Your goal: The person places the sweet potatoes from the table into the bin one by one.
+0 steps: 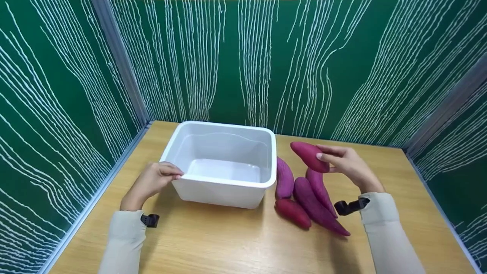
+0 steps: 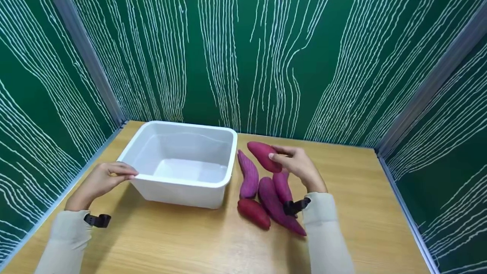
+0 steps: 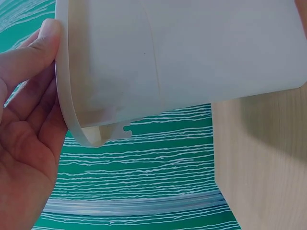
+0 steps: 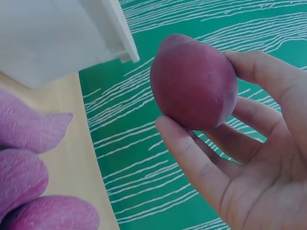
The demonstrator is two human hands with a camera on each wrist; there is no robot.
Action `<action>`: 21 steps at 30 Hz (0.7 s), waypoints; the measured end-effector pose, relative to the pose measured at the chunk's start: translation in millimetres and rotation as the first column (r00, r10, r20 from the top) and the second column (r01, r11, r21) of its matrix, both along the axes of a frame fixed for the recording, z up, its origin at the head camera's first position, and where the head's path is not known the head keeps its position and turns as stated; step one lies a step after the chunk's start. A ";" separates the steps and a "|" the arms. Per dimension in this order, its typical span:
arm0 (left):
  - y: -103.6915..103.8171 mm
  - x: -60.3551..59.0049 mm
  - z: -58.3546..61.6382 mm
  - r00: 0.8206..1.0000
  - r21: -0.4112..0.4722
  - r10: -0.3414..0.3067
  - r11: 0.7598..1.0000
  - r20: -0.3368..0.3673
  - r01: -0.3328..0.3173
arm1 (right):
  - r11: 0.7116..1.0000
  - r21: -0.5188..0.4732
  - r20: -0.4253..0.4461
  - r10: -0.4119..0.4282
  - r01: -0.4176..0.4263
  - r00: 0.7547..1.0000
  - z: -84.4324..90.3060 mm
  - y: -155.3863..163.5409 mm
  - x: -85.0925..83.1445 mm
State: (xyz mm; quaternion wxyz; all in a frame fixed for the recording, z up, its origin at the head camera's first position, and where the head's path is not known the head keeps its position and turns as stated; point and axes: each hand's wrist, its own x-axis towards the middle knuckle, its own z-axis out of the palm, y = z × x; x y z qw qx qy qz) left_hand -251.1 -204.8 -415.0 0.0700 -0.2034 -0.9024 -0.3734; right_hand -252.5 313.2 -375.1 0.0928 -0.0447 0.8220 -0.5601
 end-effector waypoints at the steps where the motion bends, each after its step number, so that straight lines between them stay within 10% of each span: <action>1: -0.1 0.2 -0.1 1.000 0.001 0.002 1.000 0.003 -0.002 | 1.000 0.003 0.001 0.003 -0.003 1.000 2.1 -2.1 -0.8; 21: 1.4 -0.3 0.2 0.999 0.012 0.021 1.000 0.044 -0.022 | 0.988 0.144 -0.002 0.049 -0.048 0.999 19.0 -40.8 -17.8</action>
